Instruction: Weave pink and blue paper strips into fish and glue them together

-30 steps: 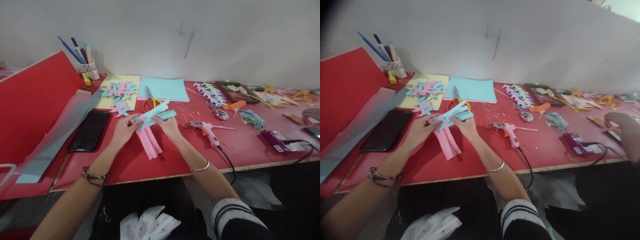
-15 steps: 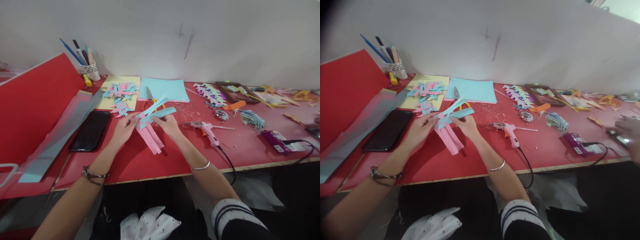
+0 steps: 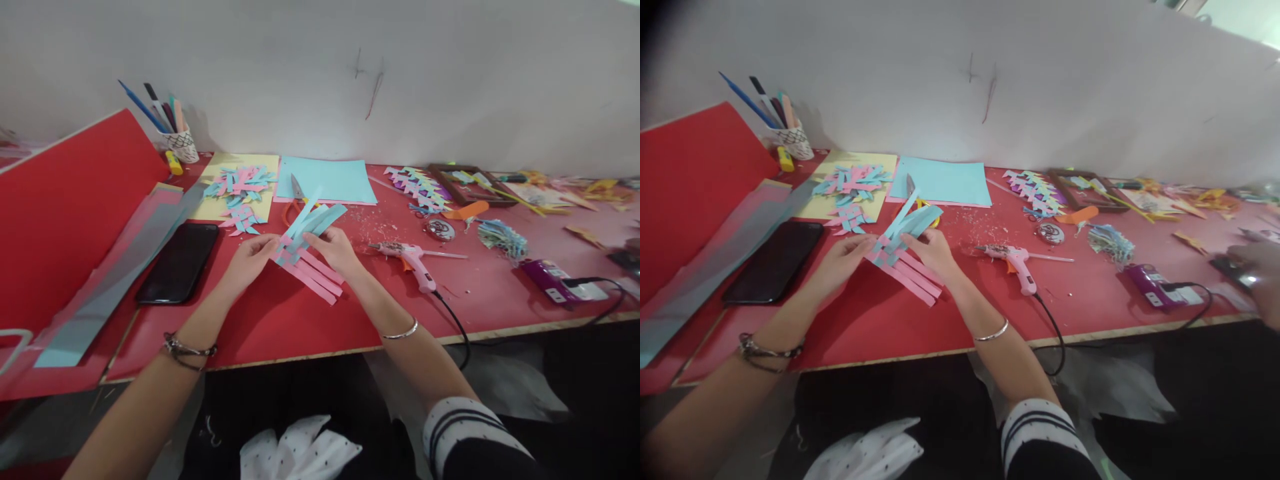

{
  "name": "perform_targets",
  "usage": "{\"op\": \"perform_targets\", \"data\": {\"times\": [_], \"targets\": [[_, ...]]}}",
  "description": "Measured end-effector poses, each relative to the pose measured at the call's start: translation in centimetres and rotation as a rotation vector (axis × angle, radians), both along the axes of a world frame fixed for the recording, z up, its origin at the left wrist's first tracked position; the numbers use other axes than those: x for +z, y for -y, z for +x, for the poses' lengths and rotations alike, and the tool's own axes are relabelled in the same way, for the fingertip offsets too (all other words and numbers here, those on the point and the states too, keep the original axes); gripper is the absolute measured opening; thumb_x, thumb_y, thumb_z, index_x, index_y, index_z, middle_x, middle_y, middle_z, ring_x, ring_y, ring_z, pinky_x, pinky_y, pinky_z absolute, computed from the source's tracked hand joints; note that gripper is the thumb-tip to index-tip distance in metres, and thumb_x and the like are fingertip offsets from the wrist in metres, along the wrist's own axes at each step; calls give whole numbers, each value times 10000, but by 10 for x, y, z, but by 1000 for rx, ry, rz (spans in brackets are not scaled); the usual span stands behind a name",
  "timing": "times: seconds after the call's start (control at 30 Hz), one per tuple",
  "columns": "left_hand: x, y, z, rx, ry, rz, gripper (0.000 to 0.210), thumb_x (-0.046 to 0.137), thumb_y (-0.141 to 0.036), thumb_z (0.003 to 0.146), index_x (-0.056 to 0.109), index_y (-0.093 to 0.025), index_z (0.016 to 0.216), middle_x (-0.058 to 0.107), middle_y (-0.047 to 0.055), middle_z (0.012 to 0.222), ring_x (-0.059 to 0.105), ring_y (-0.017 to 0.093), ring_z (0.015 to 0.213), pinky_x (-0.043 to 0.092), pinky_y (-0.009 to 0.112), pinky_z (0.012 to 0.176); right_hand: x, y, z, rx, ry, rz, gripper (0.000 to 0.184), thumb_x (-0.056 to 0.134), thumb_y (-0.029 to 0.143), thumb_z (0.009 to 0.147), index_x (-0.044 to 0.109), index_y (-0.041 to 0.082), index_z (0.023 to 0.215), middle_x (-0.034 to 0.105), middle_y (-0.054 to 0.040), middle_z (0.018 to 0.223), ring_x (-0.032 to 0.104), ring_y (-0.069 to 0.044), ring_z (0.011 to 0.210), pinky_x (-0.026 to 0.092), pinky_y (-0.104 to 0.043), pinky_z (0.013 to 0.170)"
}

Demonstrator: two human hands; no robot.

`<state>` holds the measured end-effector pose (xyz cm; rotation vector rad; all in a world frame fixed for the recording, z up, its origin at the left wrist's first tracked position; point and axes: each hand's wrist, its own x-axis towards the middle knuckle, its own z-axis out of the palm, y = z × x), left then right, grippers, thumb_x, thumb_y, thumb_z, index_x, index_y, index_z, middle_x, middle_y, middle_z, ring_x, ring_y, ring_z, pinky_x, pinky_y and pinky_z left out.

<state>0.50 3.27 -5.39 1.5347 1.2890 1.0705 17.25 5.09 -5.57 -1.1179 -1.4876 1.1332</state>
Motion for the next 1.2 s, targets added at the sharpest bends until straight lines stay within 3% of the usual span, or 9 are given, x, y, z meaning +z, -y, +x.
{"op": "perform_targets", "data": {"times": [0.13,0.23,0.4,0.53,0.63,0.77,0.83,1.0,1.2], "targets": [[-4,-2,-3,-43,-46,-38,328,555,-461,635,600,-164,766,679,39,748,608,180,706,473,291,677,0,2,-1,154,90,-31,184,602,339,690,649,166,730,683,-10,759,618,-169,791,465,-323,750],[-6,-4,-3,-69,-115,-48,353,554,-411,641,562,-156,885,660,23,695,605,171,648,469,285,635,-2,2,-2,132,162,-10,162,581,308,713,636,162,756,673,-16,771,609,-160,763,461,-314,733],[-3,2,-3,-100,-438,31,419,524,-282,703,485,-163,1103,670,10,724,617,172,696,452,278,674,-8,-2,-2,-161,246,147,280,625,269,661,543,196,919,610,-20,896,552,-133,715,456,-311,707],[7,17,-4,-118,-803,32,290,510,-292,755,543,-196,1026,680,29,782,627,213,745,430,283,609,-7,-4,2,-393,311,376,356,593,218,690,479,193,1026,540,-57,932,513,-161,823,433,-335,796],[13,33,-6,-67,-1033,59,275,528,-321,764,550,-186,1002,679,33,740,631,250,739,430,314,623,-4,-4,4,-197,421,496,144,456,136,765,541,202,861,527,-48,863,505,-161,834,427,-329,795],[6,50,-12,70,-1093,279,293,519,-305,783,531,-147,1029,648,117,979,597,272,925,450,347,732,-1,2,1,281,650,574,317,359,11,748,613,199,767,536,-54,929,488,-161,893,391,-343,847],[-1,54,-16,1,-1043,381,280,481,-309,809,532,-153,1036,610,124,1074,565,258,996,451,358,794,0,7,-1,421,777,576,296,402,41,756,645,205,804,515,-64,1086,446,-187,980,348,-379,903],[-13,59,-17,-335,-946,419,258,389,-260,853,565,-184,1026,608,79,1084,551,208,1012,451,355,858,6,18,-3,473,1004,483,218,490,186,771,638,190,931,404,-101,1281,354,-254,1096,300,-426,912],[-19,58,-17,-320,-883,390,327,376,-293,851,561,-161,1086,591,109,1106,547,220,1016,446,376,882,9,21,-4,544,1059,472,240,460,186,745,589,207,946,469,-67,1229,390,-231,987,287,-375,791]]}}
